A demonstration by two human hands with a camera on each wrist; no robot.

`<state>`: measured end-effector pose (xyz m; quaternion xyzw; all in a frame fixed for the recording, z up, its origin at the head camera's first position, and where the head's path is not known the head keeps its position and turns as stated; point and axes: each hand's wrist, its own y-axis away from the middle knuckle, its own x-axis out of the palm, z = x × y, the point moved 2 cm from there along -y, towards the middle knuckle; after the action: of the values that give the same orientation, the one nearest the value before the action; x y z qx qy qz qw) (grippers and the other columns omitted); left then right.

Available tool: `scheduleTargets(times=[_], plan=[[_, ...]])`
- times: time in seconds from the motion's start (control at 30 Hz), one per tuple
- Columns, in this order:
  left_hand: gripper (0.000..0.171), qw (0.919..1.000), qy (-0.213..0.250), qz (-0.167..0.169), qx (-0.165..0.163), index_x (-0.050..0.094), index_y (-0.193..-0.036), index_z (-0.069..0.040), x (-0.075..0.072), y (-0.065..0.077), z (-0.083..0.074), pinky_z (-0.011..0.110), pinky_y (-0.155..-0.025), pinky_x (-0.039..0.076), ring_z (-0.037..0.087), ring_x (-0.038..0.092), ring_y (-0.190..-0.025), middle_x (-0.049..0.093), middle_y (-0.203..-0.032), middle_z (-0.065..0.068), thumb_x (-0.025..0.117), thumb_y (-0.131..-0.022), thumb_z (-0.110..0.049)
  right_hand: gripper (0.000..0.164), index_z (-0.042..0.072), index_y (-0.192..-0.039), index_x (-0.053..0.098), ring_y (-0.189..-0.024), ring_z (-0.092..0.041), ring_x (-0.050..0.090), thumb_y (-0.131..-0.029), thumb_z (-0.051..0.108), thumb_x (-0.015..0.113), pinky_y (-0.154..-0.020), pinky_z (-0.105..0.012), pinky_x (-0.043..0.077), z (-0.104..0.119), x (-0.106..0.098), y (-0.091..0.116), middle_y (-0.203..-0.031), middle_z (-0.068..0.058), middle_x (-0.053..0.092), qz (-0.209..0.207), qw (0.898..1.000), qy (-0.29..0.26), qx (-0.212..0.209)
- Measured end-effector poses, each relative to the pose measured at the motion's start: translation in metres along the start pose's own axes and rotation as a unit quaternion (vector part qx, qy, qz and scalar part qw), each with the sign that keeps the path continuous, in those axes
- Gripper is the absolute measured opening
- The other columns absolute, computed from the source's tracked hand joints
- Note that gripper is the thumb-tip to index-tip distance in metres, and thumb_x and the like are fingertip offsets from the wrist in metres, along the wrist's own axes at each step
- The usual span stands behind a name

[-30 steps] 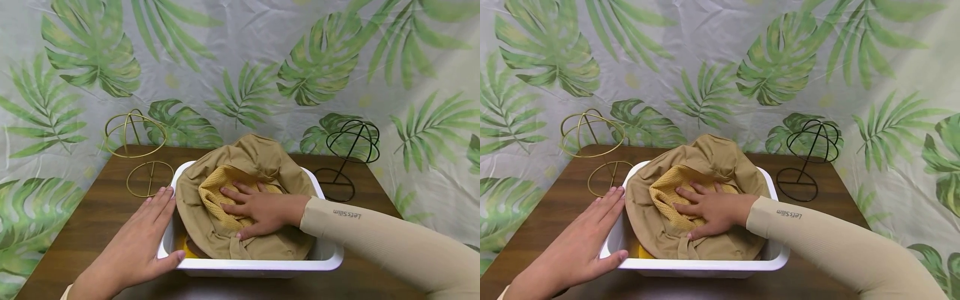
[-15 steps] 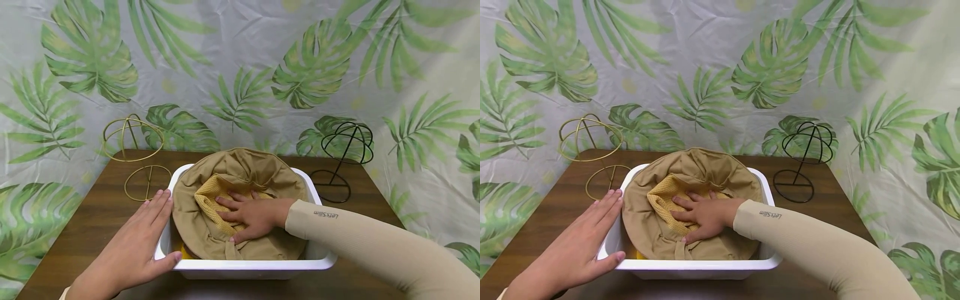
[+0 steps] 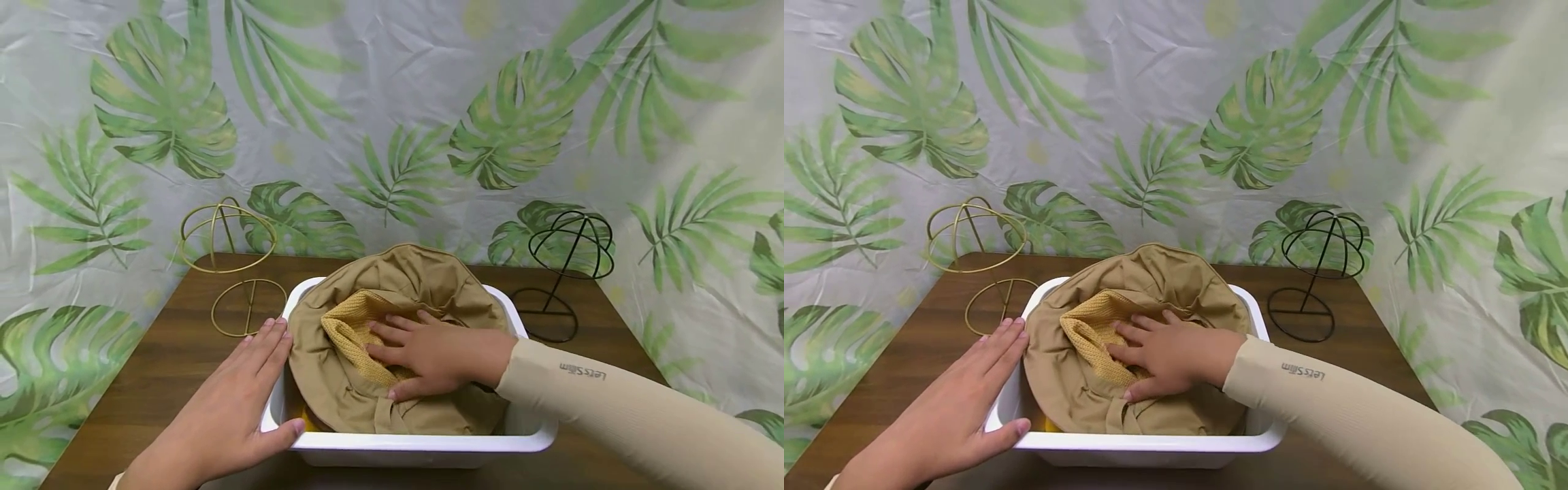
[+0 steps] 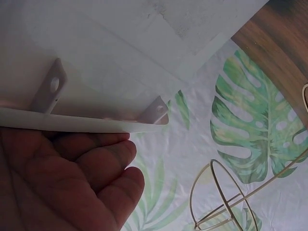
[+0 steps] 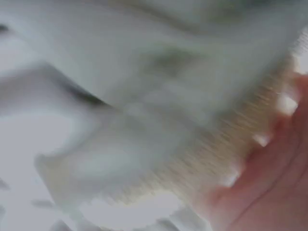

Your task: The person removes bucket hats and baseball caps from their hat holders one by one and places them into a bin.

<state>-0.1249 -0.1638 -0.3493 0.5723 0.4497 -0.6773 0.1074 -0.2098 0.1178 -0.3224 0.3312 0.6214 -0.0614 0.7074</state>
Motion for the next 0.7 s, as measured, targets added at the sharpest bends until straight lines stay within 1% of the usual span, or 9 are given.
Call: scheduleTargets(times=[0.07,0.17,0.23,0.3,0.4,0.5,0.57,0.63,0.7], plan=[[0.096,1.0,0.0,0.002,-0.002,0.04,-0.144,0.011,0.001,0.0,-0.001,0.028,-0.119,0.003,0.038,0.032,-0.142,0.035,-0.153,0.026,0.058,-0.088,-0.063,0.073,0.026,-0.159,0.026,-0.149,-0.025,0.018,-0.098,0.064,0.041,-0.115,-0.058,0.02,-0.002,-0.014,0.013,-0.164,-0.005,0.018,-0.037,0.999,0.001,-0.019],[0.096,1.0,0.001,0.003,-0.006,0.039,-0.145,0.011,0.001,0.001,-0.001,0.03,-0.12,0.006,0.038,0.031,-0.143,0.034,-0.154,0.025,0.06,-0.087,-0.062,0.069,0.019,-0.156,0.036,-0.145,-0.028,0.03,-0.098,0.056,0.049,-0.115,-0.054,0.026,-0.011,-0.037,0.029,-0.159,-0.01,0.032,-0.123,0.991,-0.001,-0.053],[0.096,1.0,0.001,0.004,-0.007,0.039,-0.145,0.011,0.001,0.001,0.0,0.03,-0.12,0.006,0.037,0.031,-0.143,0.035,-0.154,0.025,0.06,-0.086,-0.062,0.069,0.015,-0.155,0.037,-0.145,-0.031,0.029,-0.099,0.052,0.053,-0.114,-0.053,0.027,-0.023,-0.047,0.034,-0.158,-0.013,0.032,-0.175,0.983,0.0,-0.06],[0.096,1.0,0.001,0.003,-0.007,0.039,-0.145,0.011,0.001,0.0,0.0,0.03,-0.12,0.007,0.037,0.032,-0.143,0.035,-0.154,0.025,0.06,-0.087,-0.062,0.07,0.014,-0.155,0.036,-0.147,-0.034,0.022,-0.098,0.05,0.055,-0.115,-0.055,0.024,-0.038,-0.052,0.035,-0.161,-0.014,0.027,-0.207,0.977,-0.007,-0.049],[0.095,1.0,0.001,0.004,-0.007,0.04,-0.145,0.011,0.002,0.0,0.0,0.029,-0.12,0.005,0.037,0.032,-0.143,0.035,-0.153,0.025,0.058,-0.088,-0.063,0.075,0.016,-0.158,0.028,-0.151,-0.034,0.008,-0.098,0.053,0.053,-0.116,-0.058,0.015,-0.062,-0.052,0.029,-0.165,-0.012,0.012,-0.215,0.976,-0.017,-0.014],[0.095,1.0,-0.001,0.006,-0.006,0.04,-0.144,0.011,0.003,0.0,0.0,0.028,-0.12,0.004,0.037,0.032,-0.143,0.035,-0.153,0.025,0.058,-0.088,-0.064,0.078,0.02,-0.16,0.023,-0.151,-0.033,0.002,-0.097,0.057,0.051,-0.117,-0.059,0.012,-0.082,-0.048,0.023,-0.166,-0.009,0.005,-0.213,0.977,-0.031,0.015],[0.096,1.0,-0.003,0.006,-0.007,0.04,-0.144,0.011,0.003,0.0,0.0,0.028,-0.119,0.003,0.037,0.032,-0.143,0.035,-0.153,0.025,0.058,-0.088,-0.063,0.079,0.02,-0.16,0.023,-0.151,-0.034,0.006,-0.097,0.057,0.052,-0.117,-0.058,0.015,-0.09,-0.045,0.019,-0.165,-0.01,0.008,-0.217,0.975,-0.039,0.013],[0.096,0.9999,-0.006,0.006,-0.007,0.039,-0.145,0.011,0.002,0.0,-0.001,0.028,-0.119,0.003,0.037,0.032,-0.143,0.035,-0.154,0.025,0.058,-0.087,-0.063,0.079,0.018,-0.159,0.026,-0.15,-0.035,0.011,-0.096,0.056,0.055,-0.116,-0.057,0.019,-0.093,-0.044,0.016,-0.164,-0.013,0.014,-0.223,0.974,-0.049,-0.006],[0.096,0.9999,-0.008,0.004,-0.007,0.04,-0.145,0.011,0.001,0.001,0.0,0.028,-0.12,0.003,0.036,0.032,-0.143,0.034,-0.154,0.025,0.059,-0.087,-0.063,0.079,0.016,-0.158,0.028,-0.149,-0.034,0.014,-0.096,0.054,0.057,-0.116,-0.055,0.021,-0.09,-0.044,0.015,-0.164,-0.012,0.017,-0.223,0.973,-0.054,-0.032]])
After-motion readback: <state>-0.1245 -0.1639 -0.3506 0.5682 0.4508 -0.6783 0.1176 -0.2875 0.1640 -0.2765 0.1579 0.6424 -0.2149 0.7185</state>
